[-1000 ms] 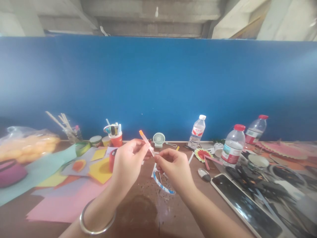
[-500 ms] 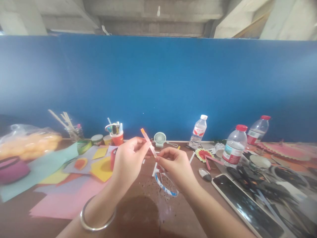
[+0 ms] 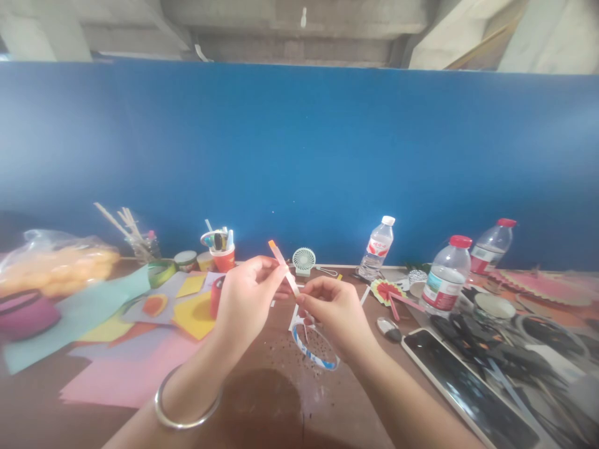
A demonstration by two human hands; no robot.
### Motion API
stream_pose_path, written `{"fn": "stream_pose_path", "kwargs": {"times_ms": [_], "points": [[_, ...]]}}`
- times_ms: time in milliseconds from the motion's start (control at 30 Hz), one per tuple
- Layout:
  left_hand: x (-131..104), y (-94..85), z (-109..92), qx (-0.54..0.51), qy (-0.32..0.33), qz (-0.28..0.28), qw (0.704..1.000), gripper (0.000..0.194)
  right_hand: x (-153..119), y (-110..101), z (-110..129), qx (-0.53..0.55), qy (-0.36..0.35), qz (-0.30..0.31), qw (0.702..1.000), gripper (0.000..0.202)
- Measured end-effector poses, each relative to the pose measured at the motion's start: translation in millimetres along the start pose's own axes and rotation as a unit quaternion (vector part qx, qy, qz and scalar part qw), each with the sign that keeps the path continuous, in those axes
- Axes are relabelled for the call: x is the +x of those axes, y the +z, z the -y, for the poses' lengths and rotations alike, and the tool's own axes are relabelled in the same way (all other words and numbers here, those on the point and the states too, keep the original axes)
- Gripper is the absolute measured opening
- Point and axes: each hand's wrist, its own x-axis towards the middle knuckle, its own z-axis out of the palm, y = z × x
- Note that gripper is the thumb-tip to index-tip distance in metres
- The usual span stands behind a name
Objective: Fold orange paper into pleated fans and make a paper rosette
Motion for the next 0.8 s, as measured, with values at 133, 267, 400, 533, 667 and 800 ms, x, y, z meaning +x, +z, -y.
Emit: {"fn": "stream_pose_path", "kwargs": {"times_ms": [133,267,400,533,667,800], "points": [[2.4,-1.7,1.4,-0.034,-0.023,0.015,0.999,0.019,0.6,-1.5,-3.7,-0.011,-0.012,0.008,1.0,0.015],[4.2,-3.0,2.4,-0.068,-0.044,0.047,0.996,0.023,0.9,-1.4,-5.0,0.012,-0.017,0.018,1.0,0.014],[1.9,-2.5,-1.3,-0.026,0.003,0.066,0.997,0.018,0.6,-0.2,-4.5,0.014,-0.026,-0.005,1.0,0.011],[-2.2,-3.2,-4.5,0.082,0.069,0.104,0.989,0.009,-1.9,1.8,-2.9,-0.024,-0.06,-0.045,0.997,0.011],[-3.3,-4.8,-3.3,0.183,0.069,0.072,0.978,0.016,-4.9,4.5,-1.0,-0.067,-0.105,-0.074,0.989,0.014],[-1.3,-4.5,0.9,0.185,0.051,0.044,0.981,0.018,-4.6,6.1,-0.4,-0.043,-0.084,-0.069,0.993,0.017]]}}
